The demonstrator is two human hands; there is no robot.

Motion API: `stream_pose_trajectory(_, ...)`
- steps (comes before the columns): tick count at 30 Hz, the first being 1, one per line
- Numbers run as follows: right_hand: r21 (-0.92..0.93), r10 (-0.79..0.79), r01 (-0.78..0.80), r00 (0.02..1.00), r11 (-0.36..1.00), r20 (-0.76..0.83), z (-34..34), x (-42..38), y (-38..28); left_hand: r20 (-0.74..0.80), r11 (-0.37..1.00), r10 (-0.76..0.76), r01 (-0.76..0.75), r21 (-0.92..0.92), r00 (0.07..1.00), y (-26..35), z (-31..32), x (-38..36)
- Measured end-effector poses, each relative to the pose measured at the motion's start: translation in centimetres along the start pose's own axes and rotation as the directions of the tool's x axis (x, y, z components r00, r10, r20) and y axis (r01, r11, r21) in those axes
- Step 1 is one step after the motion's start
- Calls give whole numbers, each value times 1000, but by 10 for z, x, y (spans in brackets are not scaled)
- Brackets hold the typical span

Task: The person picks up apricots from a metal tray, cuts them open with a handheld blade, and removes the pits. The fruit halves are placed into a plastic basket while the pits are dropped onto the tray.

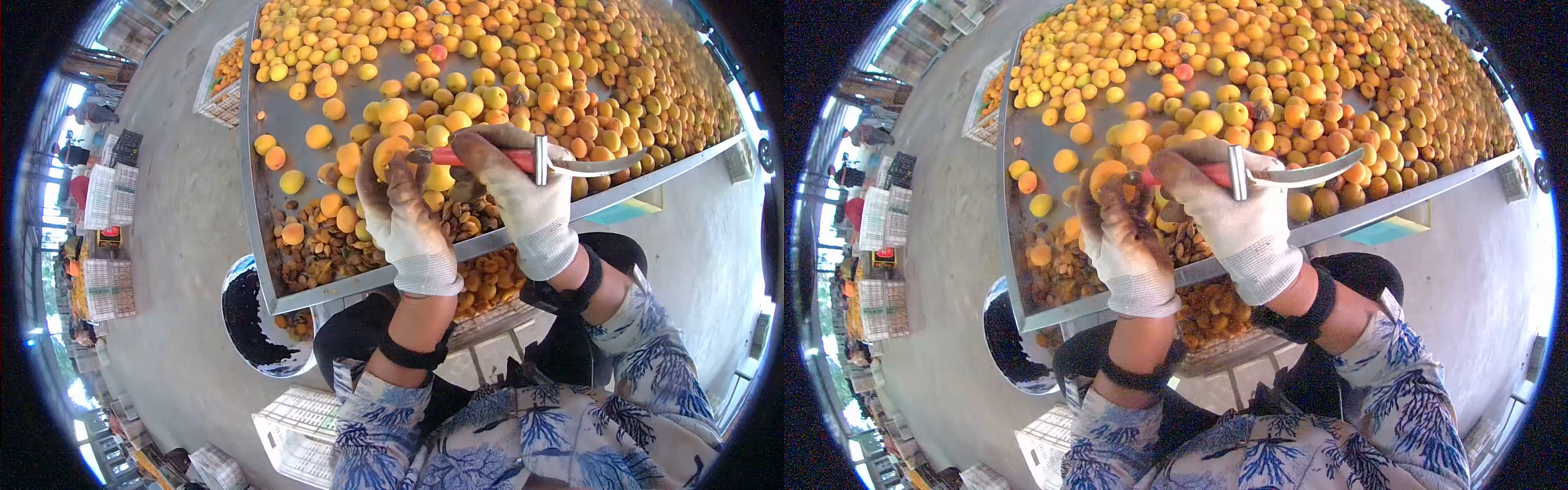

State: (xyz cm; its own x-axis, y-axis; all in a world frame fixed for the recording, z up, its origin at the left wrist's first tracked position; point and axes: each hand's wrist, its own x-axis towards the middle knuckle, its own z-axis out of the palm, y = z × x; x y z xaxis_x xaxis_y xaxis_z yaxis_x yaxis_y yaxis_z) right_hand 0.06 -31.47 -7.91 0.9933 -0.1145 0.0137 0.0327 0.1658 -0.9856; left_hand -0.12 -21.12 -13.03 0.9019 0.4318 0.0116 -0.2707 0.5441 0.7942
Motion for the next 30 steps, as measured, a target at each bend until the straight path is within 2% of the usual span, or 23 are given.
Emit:
stream_pose_trajectory(2,26,11,-10,1000,1000,-16,1,1,-2,8,995,97,-97,38,995,-1,2,1)
stream_pose_trajectory(7,24,62,-61,997,998,-40,5,7,-1,-12,994,92,-91,64,996,-10,1,3)
stream_pose_trajectory(9,95,-15,19,999,995,-34,4,13,13,-29,993,87,-84,77,996,-10,0,4)
stream_pose_trajectory(10,138,74,-63,994,988,-81,3,17,17,-56,992,83,-77,100,995,-9,0,4)
stream_pose_trajectory(11,141,77,-64,993,988,-86,2,18,19,-82,990,80,-70,123,993,-7,-1,5)
stream_pose_trajectory(13,289,200,-182,979,940,-35,4,18,13,-79,987,96,-85,139,992,-5,0,6)
stream_pose_trajectory(14,183,132,-133,991,974,18,3,14,5,-82,992,64,-55,113,995,-3,0,6)
stream_pose_trajectory(18,96,20,-23,999,995,25,3,13,10,-78,999,-43,45,22,996,7,4,4)
stream_pose_trajectory(20,384,80,-70,997,921,-10,-2,19,35,-85,998,-29,34,50,996,4,2,7)
stream_pose_trajectory(21,385,80,-71,997,920,-8,1,16,29,-93,997,-14,22,78,996,2,-1,9)
stream_pose_trajectory(24,97,-21,16,998,995,58,13,0,12,-77,997,-72,71,-6,994,-5,-8,5)
stream_pose_trajectory(25,-53,-196,202,975,978,101,16,-3,21,-102,988,-152,153,-3,983,0,-2,3)
stream_pose_trajectory(27,55,-101,99,995,994,24,14,2,36,-139,965,-259,263,7,956,4,-3,0)
stream_pose_trajectory(28,77,56,-59,997,995,52,8,9,26,-138,964,-261,265,9,955,-1,-7,1)
stream_pose_trajectory(29,92,209,-217,974,972,87,4,14,16,-23,945,5,3,326,1000,-10,-15,2)
stream_pose_trajectory(30,119,142,-152,986,981,84,5,14,19,166,774,226,-281,568,960,-8,-13,4)
